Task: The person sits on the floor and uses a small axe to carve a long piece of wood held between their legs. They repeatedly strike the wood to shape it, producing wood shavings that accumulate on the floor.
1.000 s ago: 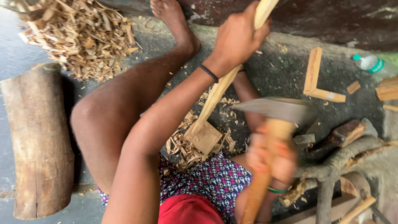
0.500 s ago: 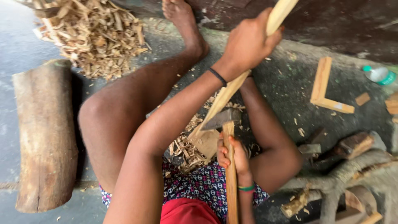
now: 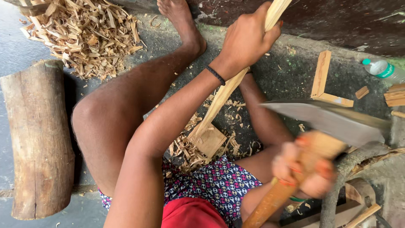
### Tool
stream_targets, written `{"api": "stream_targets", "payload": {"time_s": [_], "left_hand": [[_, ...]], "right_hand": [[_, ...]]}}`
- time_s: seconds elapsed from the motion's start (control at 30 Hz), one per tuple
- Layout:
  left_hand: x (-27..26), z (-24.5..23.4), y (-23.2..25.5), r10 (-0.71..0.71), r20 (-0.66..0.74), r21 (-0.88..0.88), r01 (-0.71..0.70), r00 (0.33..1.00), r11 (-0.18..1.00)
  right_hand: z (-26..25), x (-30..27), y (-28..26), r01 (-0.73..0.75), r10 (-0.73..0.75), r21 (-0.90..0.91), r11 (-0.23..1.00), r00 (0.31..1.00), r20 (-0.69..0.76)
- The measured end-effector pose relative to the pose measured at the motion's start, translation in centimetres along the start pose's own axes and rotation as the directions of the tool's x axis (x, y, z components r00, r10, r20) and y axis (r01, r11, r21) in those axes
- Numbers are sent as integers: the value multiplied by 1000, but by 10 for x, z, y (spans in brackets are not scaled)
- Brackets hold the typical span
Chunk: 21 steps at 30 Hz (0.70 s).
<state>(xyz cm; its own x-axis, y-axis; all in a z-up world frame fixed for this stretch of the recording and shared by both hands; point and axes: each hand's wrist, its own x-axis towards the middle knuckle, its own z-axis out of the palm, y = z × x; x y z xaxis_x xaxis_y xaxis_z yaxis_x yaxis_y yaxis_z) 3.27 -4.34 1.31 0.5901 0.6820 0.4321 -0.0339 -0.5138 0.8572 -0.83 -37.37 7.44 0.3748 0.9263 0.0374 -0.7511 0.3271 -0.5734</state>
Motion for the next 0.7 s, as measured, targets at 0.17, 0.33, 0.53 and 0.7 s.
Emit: {"api": "stream_targets", "payload": {"time_s": [0.17,0.33,0.53,0.7], "left_hand": [[0,-1,-4,-3,18,-13,3,1000,1000],[-9,-4,1,-41,66,-2,41,997,999],[-3,-13,7,-43,53,-30,44,998,999],[0,-14,12,-57,63,-24,59,996,998]], "right_hand": [[-73,19,112,-349,359,85,933,895,-265],[-67,17,120,-379,330,-49,924,857,-396],[-27,40,46,-234,207,-45,971,921,-330],[-1,26,3,-52,41,-98,994,993,-115]]}}
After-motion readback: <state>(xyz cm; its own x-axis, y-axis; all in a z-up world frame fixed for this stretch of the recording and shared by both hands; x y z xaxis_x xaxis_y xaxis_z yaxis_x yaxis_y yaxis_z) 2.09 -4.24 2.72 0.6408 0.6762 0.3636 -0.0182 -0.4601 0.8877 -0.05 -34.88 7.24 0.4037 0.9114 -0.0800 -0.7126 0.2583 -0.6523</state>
